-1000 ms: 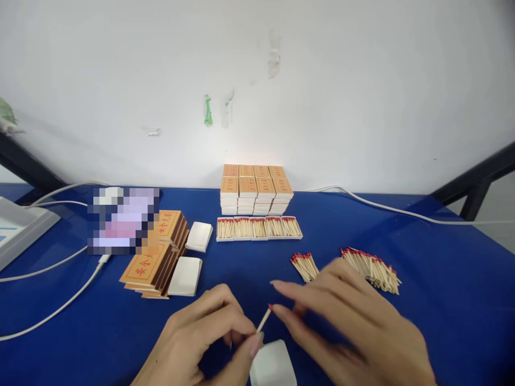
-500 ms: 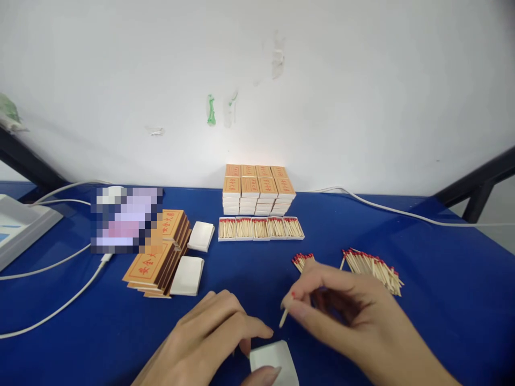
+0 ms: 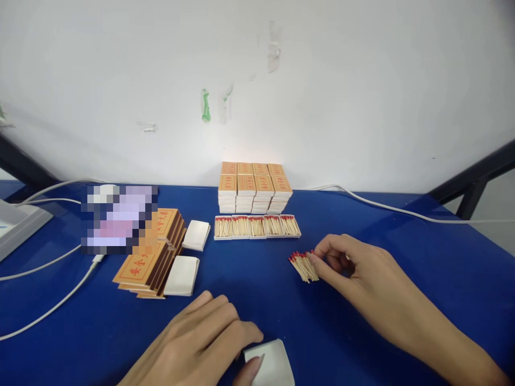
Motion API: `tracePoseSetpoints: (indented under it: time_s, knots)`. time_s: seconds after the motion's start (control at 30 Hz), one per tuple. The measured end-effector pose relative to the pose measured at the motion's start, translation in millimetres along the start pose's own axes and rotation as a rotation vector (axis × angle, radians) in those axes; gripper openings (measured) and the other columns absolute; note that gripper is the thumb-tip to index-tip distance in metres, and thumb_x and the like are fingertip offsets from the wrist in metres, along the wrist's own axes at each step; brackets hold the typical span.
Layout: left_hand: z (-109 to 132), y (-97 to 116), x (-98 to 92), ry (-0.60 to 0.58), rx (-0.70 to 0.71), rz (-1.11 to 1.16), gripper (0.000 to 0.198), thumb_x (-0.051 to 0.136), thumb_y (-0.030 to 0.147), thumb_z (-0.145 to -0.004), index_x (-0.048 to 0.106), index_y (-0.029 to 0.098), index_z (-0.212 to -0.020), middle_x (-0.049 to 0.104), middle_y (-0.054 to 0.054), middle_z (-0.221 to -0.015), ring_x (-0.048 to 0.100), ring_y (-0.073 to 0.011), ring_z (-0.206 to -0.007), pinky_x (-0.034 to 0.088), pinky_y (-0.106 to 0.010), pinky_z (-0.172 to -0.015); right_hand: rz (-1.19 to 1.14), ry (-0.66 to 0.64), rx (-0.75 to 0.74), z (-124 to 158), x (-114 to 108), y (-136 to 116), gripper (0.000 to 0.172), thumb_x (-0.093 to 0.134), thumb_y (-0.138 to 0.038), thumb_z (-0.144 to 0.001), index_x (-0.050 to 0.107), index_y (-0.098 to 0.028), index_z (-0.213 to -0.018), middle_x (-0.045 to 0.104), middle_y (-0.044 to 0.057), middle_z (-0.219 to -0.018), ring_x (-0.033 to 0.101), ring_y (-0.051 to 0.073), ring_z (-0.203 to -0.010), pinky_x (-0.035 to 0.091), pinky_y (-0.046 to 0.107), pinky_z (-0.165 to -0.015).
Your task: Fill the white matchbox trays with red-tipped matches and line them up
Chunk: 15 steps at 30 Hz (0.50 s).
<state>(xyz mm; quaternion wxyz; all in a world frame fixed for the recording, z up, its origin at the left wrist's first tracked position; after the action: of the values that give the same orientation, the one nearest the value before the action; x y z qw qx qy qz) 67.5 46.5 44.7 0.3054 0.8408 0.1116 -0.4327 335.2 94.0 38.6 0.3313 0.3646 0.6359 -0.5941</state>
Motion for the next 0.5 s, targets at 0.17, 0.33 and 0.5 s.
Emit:
tracePoseSetpoints:
  time_s: [0.17,0.33,0.5]
  knots:
    - [2.1,-1.8,2.7,-0.043,-0.001,-0.016,0.027,0.068,0.012,-0.104,0.068,0.028,-0.126,0.08,0.005,-0.098,0.085,-0.0175,-0.093,0.068,-0.036,-0.108,0.055,-0.002,0.01,-0.3,-0.4,3.1,0.034,0.066,-0.057,-0.106,0.074,-0.03,-0.087,0.066,-0.001,-0.072,0.06,0.019,-0.064,0.043,0.032,-0.055]
    - [2.7,-2.0,2.5,-0.036,0.026,-0.043,0.023,0.065,0.014,-0.106,0.068,0.027,-0.125,0.08,0.004,-0.096,0.085,-0.0182,-0.089,0.069,-0.036,-0.106,0.0,0.03,0.034,0.5,-11.0,9.9,0.039,0.068,-0.065,-0.105,0.077,-0.03,-0.091,0.07,0.0,-0.073,0.062,0.019,-0.062,0.045,0.034,-0.056]
    - [3.0,-2.0,5.2,-0.072,0.035,-0.067,0.027,0.067,0.013,-0.106,0.066,0.028,-0.129,0.08,0.005,-0.097,0.084,-0.0177,-0.089,0.069,-0.034,-0.104,-0.014,0.065,-0.026,-0.6,-14.0,6.8,0.028,0.067,-0.055,-0.108,0.081,-0.03,-0.103,0.073,0.001,-0.082,0.064,0.019,-0.067,0.049,0.034,-0.06]
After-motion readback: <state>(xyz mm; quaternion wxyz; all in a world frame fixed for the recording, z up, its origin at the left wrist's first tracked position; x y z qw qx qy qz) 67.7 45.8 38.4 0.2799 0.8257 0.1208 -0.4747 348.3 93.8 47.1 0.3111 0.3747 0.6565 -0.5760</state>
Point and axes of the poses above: each hand's wrist, its own z-axis away from the middle knuckle, its own x-axis out of the palm, y = z × x, the point moved 7 cm from there along -z, towards the middle knuckle
